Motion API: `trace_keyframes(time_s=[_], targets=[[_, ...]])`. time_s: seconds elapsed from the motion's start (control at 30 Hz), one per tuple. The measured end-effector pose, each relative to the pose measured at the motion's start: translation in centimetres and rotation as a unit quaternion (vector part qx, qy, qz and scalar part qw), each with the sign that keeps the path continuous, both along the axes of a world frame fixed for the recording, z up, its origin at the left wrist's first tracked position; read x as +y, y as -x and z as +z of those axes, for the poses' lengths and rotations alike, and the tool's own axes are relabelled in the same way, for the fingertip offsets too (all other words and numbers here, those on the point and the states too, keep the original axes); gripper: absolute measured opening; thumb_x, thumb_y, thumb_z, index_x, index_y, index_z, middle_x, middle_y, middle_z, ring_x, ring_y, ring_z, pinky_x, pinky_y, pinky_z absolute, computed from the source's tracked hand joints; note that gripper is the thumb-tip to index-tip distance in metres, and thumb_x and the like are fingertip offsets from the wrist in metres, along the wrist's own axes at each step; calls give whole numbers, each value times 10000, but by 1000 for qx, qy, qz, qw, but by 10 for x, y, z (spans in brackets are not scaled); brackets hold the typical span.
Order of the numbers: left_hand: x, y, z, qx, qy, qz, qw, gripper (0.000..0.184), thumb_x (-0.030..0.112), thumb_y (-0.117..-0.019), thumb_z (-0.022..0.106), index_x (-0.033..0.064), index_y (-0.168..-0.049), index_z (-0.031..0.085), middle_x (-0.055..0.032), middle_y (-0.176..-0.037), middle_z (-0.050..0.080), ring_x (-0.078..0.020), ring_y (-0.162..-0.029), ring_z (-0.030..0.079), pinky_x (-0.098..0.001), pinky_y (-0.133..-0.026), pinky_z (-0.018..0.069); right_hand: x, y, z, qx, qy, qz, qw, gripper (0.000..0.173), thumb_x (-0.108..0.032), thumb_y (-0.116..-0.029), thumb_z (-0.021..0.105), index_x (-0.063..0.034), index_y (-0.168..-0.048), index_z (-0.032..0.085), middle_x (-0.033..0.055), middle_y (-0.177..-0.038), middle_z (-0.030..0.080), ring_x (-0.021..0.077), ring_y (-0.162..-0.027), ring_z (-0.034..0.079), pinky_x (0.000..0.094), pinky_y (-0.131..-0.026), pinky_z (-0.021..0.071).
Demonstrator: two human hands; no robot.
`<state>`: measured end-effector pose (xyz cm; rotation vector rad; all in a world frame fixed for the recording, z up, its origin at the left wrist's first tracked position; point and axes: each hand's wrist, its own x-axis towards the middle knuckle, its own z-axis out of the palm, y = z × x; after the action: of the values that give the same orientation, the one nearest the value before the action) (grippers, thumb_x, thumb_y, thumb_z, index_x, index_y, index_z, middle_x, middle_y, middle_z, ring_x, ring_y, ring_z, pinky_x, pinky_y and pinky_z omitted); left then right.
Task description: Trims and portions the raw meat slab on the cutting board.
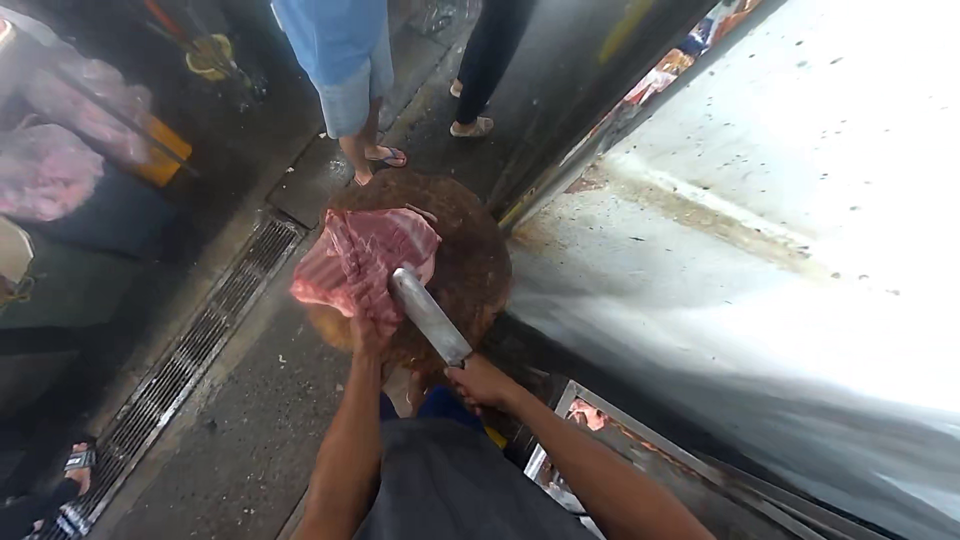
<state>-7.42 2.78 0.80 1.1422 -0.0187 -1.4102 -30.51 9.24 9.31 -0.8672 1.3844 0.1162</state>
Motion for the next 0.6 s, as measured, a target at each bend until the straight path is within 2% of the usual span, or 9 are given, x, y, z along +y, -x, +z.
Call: trace_keyframes(time_s=[0.07, 0.13, 0.23, 0.27, 0.33, 0.37, 0.4, 0.5, 0.6], targets=[[-2, -12, -6, -4, 5, -15, 1000, 365, 362, -1092, 343, 78, -1221, 533, -102, -930, 683, -219, -812, 692, -443, -716, 603, -26, 15, 15, 6, 17, 11, 1000, 371, -406, -1068, 526, -45, -1070, 609, 26, -705, 563, 142, -520, 549, 343, -521, 532], [13, -9, -7, 20, 1, -30, 999, 374, 370, -1092, 338, 87, -1250, 523, -111, -984, 684, -228, -864, 692, -451, -758, 602, -33, 31, 46, -52, 91, -102, 989, 324, -322, -1085, 509, -22, -1001, 594, 21, -653, 538, 129, -490, 530, 318, -511, 535], [0, -3, 1, 56, 15, -8, 998, 379, 343, -1106, 327, 70, -1303, 502, -157, -1084, 681, -275, -966, 692, -498, -828, 595, -52, 23, 60, -212, 211, -297, 907, 318, -259, -1076, 418, -111, -832, 557, -58, -548, 497, 90, -423, 514, 300, -462, 550], [-2, -2, 4, 60, 18, -6, 998, 388, 353, -1107, 331, 72, -1312, 502, -159, -1094, 681, -280, -976, 692, -502, -835, 594, -46, 14, 51, -210, 211, -294, 908, 319, -261, -1074, 412, -103, -838, 558, -52, -557, 510, 95, -438, 525, 307, -478, 553], [-4, -1, 5, 67, 25, -11, 997, 390, 378, -1097, 352, 80, -1288, 516, -148, -1049, 687, -270, -928, 698, -490, -805, 602, -26, 0, 21, -88, 102, -141, 981, 345, -307, -1082, 489, -12, -943, 602, 16, -635, 548, 129, -503, 551, 323, -532, 545], [-2, -1, 1, 66, 19, -13, 998, 377, 379, -1081, 372, 85, -1265, 520, -136, -1002, 687, -257, -877, 699, -478, -767, 607, -19, -4, 2, -42, 20, -53, 997, 350, -368, -1075, 509, -40, -998, 600, 11, -669, 548, 125, -507, 546, 319, -520, 532], [4, -3, -4, 62, 9, -19, 998, 374, 372, -1078, 372, 82, -1265, 515, -131, -986, 685, -251, -856, 697, -473, -753, 607, -13, -4, -10, -34, -34, -22, 999, 336, -394, -1075, 513, -72, -1002, 578, -4, -662, 530, 114, -481, 521, 307, -484, 517], [4, -14, 0, 57, 16, -32, 998, 375, 378, -1082, 365, 86, -1263, 516, -119, -1000, 697, -234, -878, 706, -449, -763, 614, -33, 13, 6, -93, -11, -78, 993, 317, -340, -1089, 500, -48, -996, 579, 0, -651, 520, 119, -472, 508, 310, -487, 523], [1, -9, -2, 76, 27, -39, 996, 398, 373, -1088, 397, 76, -1330, 505, -163, -1100, 684, -281, -971, 692, -492, -837, 596, -48, 20, 29, -201, 73, -242, 946, 341, -288, -1095, 419, -101, -841, 548, -44, -552, 463, 96, -419, 467, 292, -448, 508]])
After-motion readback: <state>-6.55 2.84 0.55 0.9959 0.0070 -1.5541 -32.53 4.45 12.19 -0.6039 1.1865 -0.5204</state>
